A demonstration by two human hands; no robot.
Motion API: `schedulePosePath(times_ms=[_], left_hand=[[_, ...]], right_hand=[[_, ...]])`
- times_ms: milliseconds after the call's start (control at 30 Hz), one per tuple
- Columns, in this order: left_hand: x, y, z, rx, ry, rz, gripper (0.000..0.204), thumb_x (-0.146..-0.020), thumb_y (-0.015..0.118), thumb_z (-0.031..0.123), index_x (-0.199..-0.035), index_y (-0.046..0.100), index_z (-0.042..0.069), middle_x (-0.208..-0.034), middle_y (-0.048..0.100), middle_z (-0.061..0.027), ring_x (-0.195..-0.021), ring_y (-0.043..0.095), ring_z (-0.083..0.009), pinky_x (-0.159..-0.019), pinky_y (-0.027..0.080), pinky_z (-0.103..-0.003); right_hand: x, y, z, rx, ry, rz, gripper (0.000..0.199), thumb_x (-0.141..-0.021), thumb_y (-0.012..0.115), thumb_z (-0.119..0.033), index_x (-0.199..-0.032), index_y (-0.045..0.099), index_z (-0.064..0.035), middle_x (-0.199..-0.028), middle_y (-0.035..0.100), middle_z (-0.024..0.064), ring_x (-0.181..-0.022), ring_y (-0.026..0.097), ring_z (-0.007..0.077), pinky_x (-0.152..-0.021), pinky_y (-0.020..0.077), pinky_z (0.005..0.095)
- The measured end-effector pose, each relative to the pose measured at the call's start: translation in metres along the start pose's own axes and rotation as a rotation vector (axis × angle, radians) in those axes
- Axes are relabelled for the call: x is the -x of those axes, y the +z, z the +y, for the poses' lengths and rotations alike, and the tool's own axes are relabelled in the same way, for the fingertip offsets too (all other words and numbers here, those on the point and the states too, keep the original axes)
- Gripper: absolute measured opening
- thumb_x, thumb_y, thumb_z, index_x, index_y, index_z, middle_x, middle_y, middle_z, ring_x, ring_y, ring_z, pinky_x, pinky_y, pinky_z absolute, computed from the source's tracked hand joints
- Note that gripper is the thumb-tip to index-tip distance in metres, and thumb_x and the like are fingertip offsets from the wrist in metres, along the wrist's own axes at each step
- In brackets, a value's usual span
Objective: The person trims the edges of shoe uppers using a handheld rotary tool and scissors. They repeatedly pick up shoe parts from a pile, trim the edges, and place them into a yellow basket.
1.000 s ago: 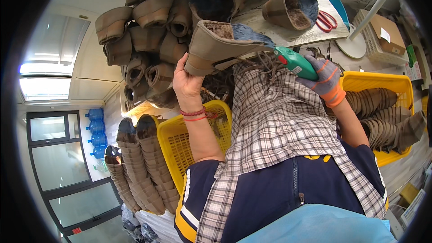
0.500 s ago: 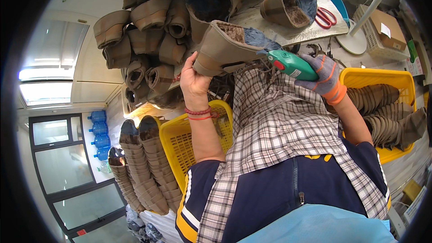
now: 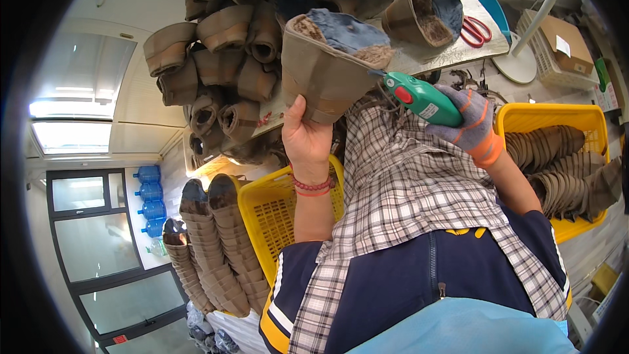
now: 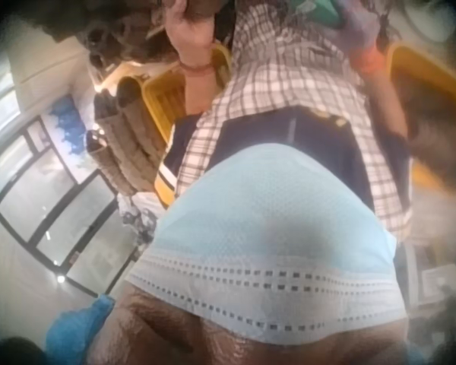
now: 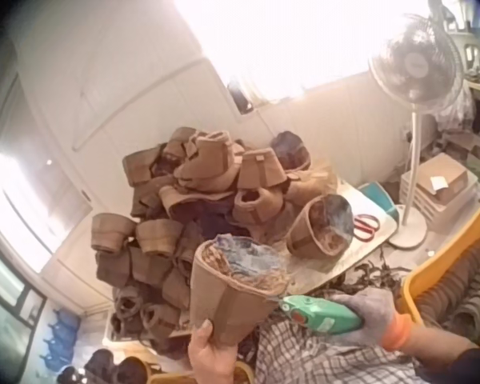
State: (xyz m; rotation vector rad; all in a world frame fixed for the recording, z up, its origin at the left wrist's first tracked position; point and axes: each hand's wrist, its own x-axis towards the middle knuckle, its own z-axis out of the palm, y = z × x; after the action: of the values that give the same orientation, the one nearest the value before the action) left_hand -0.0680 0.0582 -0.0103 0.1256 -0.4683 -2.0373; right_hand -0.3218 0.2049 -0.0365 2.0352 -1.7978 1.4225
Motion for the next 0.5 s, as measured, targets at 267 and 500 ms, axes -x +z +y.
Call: schedulePosePath(times_ms=[267,500], left_hand=[[0.017,-0.005,-0.016,-0.426,0.141,-0.177,0.045,-0.088,0.052,-0.004,-0.132,0.045,0.004,-0.131,0.051,-0.0109,-0.122,0.049,-0.0256,-0.104,0.039,-0.045],[0.019,-0.014,-0.027,-0.699,0.262,-0.249,0.034,-0.088,0.057,-0.004,-0.122,0.055,0.000,-0.120,0.060,-0.0094,-0.112,0.055,-0.0187,-0.100,0.041,-0.035]], right_hand=[[-0.005,-0.005,-0.011,-0.197,0.096,-0.021,0.061,-0.059,0.086,-0.030,-0.109,0.063,-0.0039,-0.086,0.067,0.0132,-0.072,0.065,0.0269,-0.064,0.0518,0.0326],[-0.006,-0.001,-0.017,-0.439,0.233,-0.027,0.058,-0.062,0.084,-0.025,-0.110,0.062,-0.0027,-0.090,0.068,0.0130,-0.078,0.068,0.0221,-0.069,0.0528,0.0297]])
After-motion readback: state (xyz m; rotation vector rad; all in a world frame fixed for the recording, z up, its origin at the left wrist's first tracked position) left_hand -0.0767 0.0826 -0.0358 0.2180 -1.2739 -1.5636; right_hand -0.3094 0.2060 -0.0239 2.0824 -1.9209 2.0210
